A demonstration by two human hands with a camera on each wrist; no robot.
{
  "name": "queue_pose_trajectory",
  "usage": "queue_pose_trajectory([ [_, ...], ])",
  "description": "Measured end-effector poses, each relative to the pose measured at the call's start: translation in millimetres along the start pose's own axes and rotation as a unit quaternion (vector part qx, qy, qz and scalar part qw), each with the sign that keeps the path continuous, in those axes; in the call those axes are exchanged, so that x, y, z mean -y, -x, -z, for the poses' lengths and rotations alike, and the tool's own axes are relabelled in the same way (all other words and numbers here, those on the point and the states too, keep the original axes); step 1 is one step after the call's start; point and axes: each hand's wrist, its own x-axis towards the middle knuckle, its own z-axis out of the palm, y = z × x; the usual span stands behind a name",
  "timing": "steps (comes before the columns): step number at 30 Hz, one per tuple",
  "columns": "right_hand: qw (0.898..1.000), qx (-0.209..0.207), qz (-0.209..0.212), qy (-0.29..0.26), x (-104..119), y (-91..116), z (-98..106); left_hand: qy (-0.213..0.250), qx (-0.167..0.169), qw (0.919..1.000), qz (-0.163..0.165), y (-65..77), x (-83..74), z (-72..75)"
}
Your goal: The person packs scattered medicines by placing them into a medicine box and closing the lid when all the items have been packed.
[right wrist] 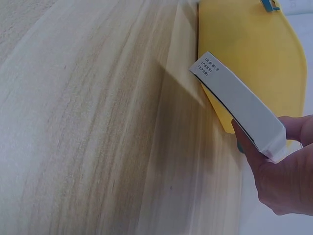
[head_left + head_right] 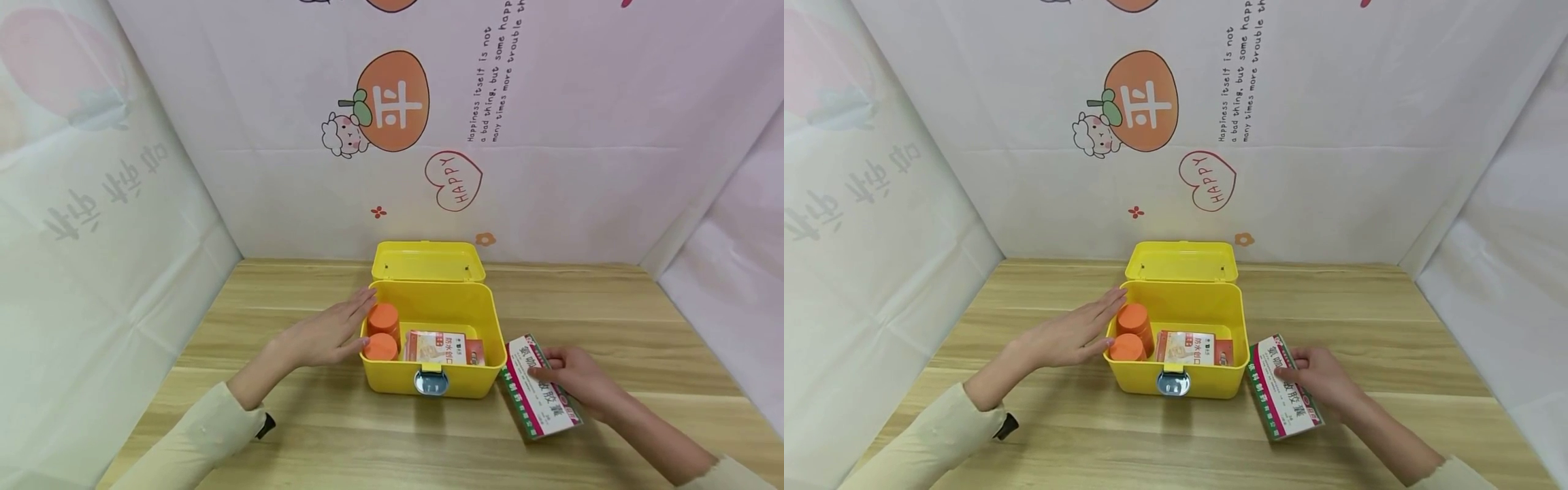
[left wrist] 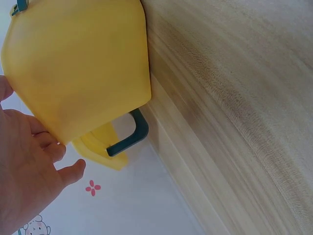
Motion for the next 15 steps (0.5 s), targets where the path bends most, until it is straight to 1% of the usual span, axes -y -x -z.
queue_pose_trajectory([
  [7,1.0,0.006,0.006,0.0,0.3,2.6,3.4,-0.01,0.0,0.9999,-0.004,-0.1,0.3,0.2],
  [15,1.0,0.017,0.01,-0.01,1.9,4.8,6.5,-0.007,0.0,1.0,-0.006,0.2,0.8,1.0],
])
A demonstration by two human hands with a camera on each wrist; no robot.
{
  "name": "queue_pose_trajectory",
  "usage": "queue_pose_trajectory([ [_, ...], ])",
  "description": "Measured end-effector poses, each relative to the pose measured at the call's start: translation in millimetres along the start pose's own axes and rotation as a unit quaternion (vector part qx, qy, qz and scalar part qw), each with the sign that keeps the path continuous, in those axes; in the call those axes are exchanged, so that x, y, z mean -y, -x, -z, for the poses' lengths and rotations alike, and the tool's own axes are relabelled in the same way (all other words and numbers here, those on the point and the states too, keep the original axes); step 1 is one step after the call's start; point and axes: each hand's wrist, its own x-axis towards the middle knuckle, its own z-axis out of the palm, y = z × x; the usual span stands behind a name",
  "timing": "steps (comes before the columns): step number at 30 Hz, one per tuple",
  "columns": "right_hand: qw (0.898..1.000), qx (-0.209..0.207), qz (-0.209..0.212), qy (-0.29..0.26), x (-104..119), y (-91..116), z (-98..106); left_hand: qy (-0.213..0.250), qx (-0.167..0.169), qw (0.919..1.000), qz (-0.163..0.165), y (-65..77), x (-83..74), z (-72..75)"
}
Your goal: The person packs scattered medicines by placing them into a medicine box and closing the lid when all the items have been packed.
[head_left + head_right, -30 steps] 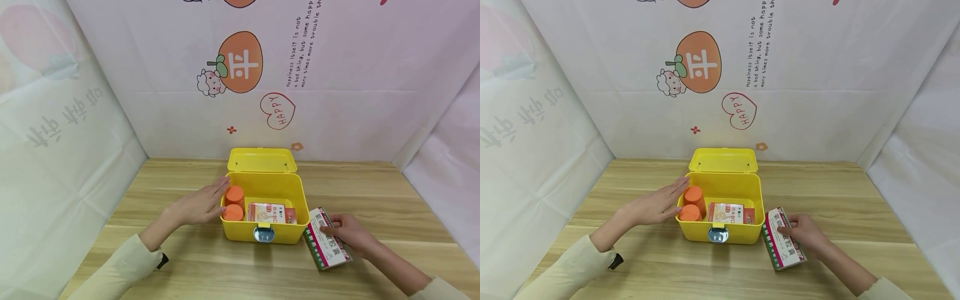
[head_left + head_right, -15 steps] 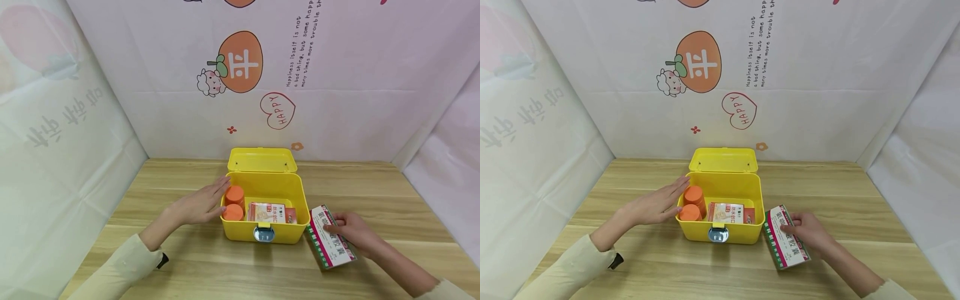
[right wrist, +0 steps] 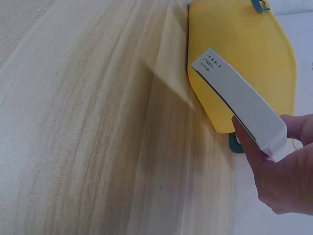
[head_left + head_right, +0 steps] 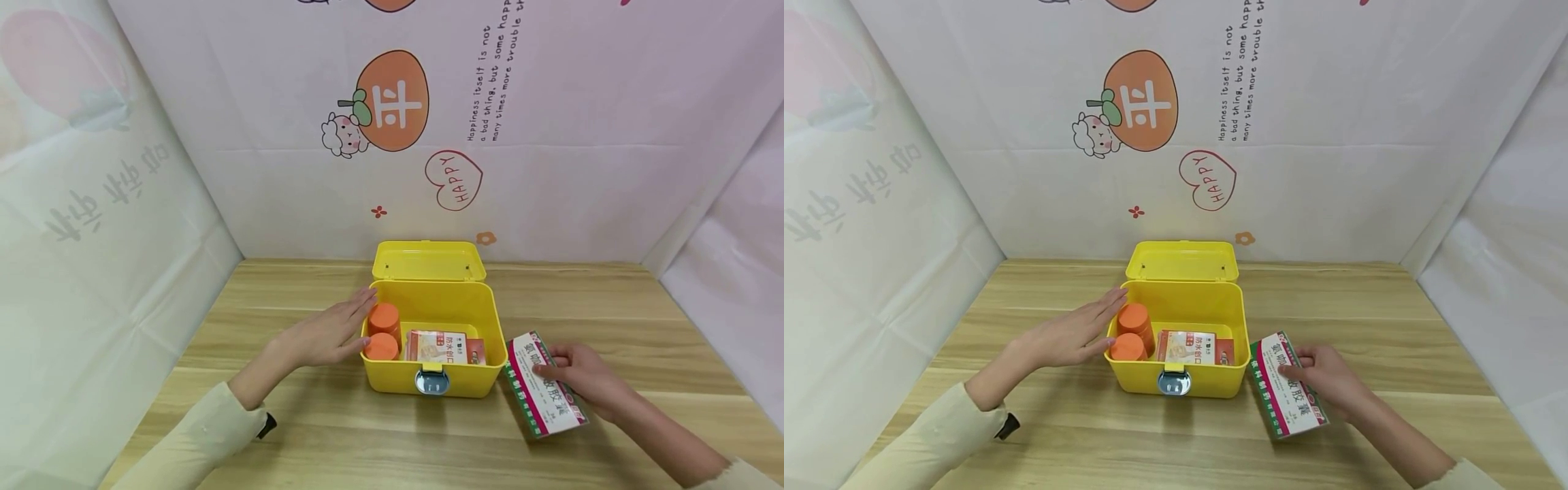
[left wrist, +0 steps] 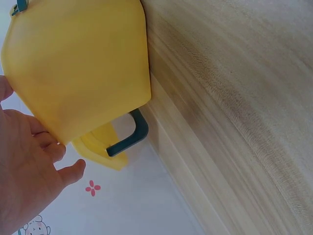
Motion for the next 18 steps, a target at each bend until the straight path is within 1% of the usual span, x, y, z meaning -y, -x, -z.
queue_pose_trajectory([
  [7,0.999,0.04,0.012,-0.033,5,4,4,0.002,-0.009,0.9999,-0.009,0.1,-0.2,-0.3],
  [9,0.998,0.043,0.012,-0.036,6,5,5,0.001,-0.007,0.9999,-0.007,0.3,-0.2,-0.4],
  [14,0.999,0.034,0.002,-0.039,7,7,8,0.001,-0.002,1.0,-0.001,0.7,-0.1,-0.8],
  [18,0.999,0.024,-0.003,-0.043,9,9,11,0.005,-0.005,1.0,-0.006,0.8,-0.1,-0.4],
])
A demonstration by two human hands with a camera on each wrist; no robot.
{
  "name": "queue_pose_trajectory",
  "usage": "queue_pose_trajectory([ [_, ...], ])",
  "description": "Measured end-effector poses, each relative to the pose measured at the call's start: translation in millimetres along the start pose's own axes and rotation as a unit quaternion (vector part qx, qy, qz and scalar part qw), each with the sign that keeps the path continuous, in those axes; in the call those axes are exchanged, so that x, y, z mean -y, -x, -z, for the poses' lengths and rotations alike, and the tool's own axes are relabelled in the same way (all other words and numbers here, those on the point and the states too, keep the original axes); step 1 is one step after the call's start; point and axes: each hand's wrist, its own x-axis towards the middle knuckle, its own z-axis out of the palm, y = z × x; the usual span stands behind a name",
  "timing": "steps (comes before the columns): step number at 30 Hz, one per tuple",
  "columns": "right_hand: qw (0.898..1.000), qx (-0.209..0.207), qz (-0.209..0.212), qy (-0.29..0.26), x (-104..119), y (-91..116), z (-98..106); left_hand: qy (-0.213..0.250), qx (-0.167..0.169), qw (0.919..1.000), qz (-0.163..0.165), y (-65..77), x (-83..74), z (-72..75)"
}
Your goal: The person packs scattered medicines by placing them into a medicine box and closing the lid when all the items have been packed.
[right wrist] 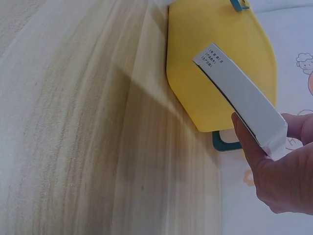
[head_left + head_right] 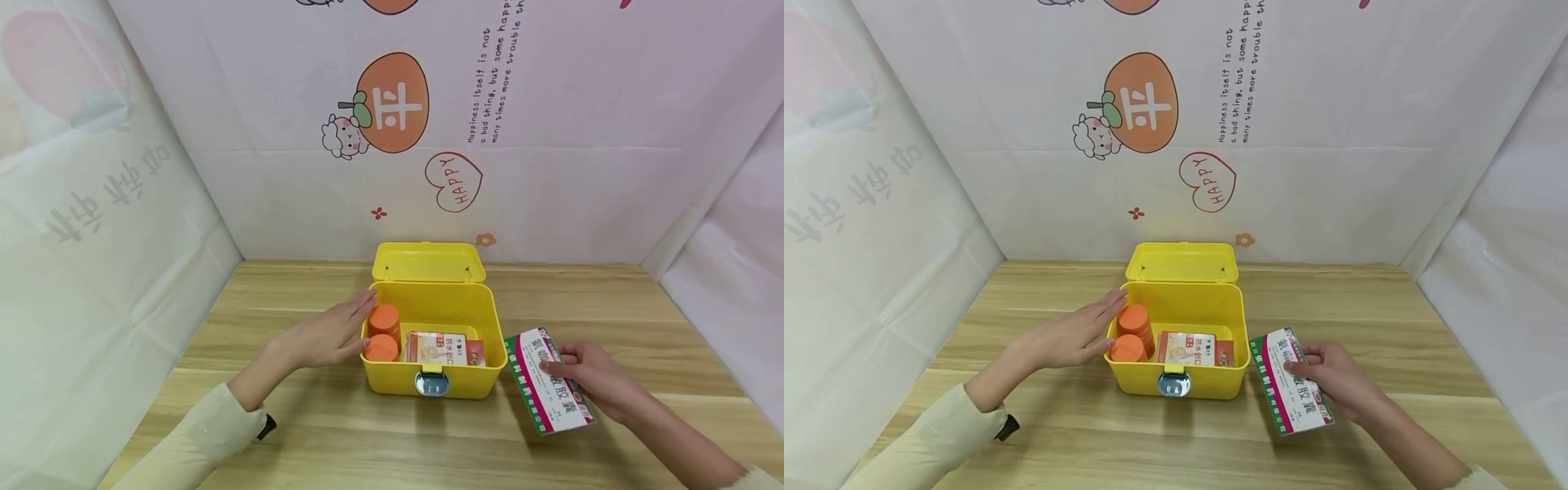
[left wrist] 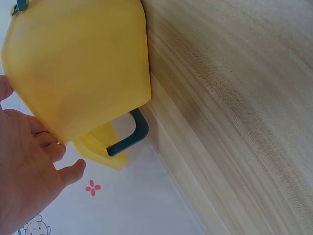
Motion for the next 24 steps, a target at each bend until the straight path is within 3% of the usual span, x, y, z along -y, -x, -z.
queue_pose_trajectory([
  [24,1.0,0.002,0.019,-0.002,12,8,9,0.003,0.0,1.0,0.002,-0.2,-0.8,1.1],
])
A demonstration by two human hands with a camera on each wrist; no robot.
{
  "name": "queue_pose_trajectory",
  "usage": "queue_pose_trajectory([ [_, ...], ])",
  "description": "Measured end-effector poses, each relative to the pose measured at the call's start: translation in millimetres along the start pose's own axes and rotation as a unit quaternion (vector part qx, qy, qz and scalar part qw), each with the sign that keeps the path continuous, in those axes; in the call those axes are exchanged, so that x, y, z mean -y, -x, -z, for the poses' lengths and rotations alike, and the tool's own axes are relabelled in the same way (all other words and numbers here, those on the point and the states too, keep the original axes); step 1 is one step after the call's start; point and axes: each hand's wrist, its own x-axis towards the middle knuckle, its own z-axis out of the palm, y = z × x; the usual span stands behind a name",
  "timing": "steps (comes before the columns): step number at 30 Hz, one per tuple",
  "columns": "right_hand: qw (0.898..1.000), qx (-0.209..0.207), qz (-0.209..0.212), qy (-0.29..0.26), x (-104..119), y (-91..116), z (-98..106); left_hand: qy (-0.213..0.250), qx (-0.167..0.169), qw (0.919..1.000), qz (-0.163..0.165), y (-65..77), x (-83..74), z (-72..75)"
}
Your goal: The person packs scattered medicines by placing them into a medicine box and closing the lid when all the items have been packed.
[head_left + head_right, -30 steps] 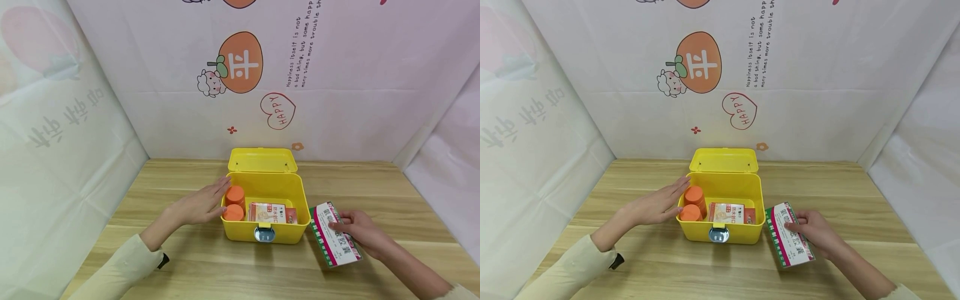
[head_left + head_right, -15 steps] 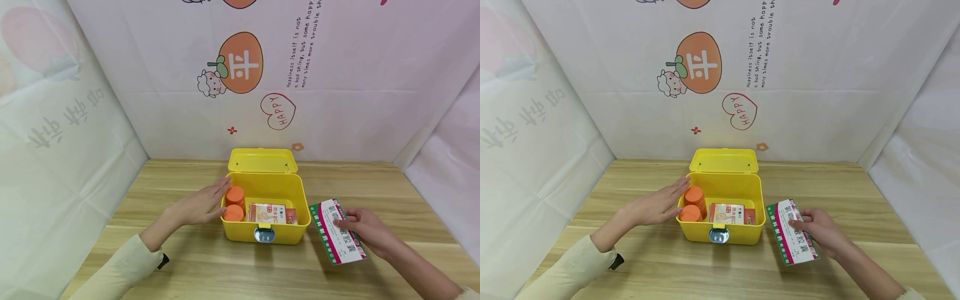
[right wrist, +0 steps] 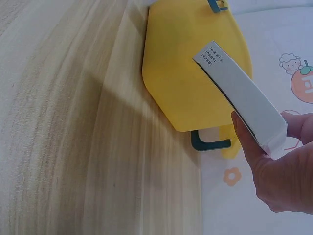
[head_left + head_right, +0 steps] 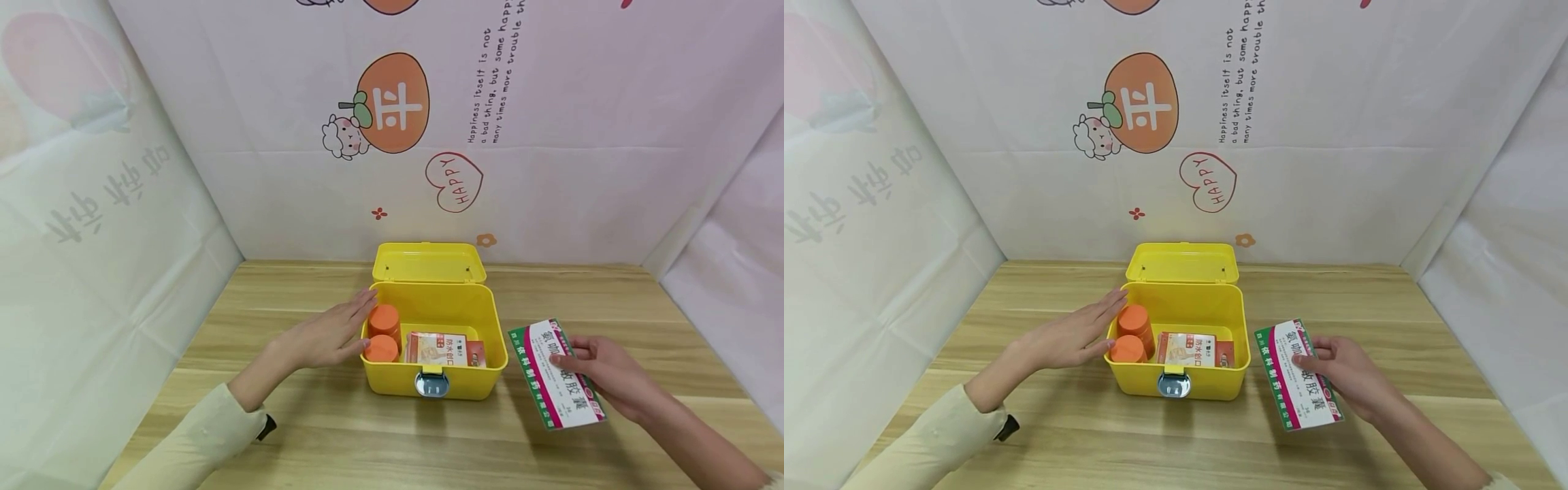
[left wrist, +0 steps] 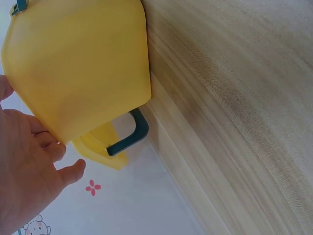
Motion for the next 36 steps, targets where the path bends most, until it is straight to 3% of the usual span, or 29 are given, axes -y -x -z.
queue_pose_trajectory([
  [14,0.999,0.014,0.034,0.001,11,2,8,-0.003,-0.002,1.0,-0.002,-0.4,0.6,-0.3],
  [36,0.998,0.012,0.054,0.001,26,2,5,-0.008,-0.005,0.9999,-0.004,0.1,0.2,-1.0],
])
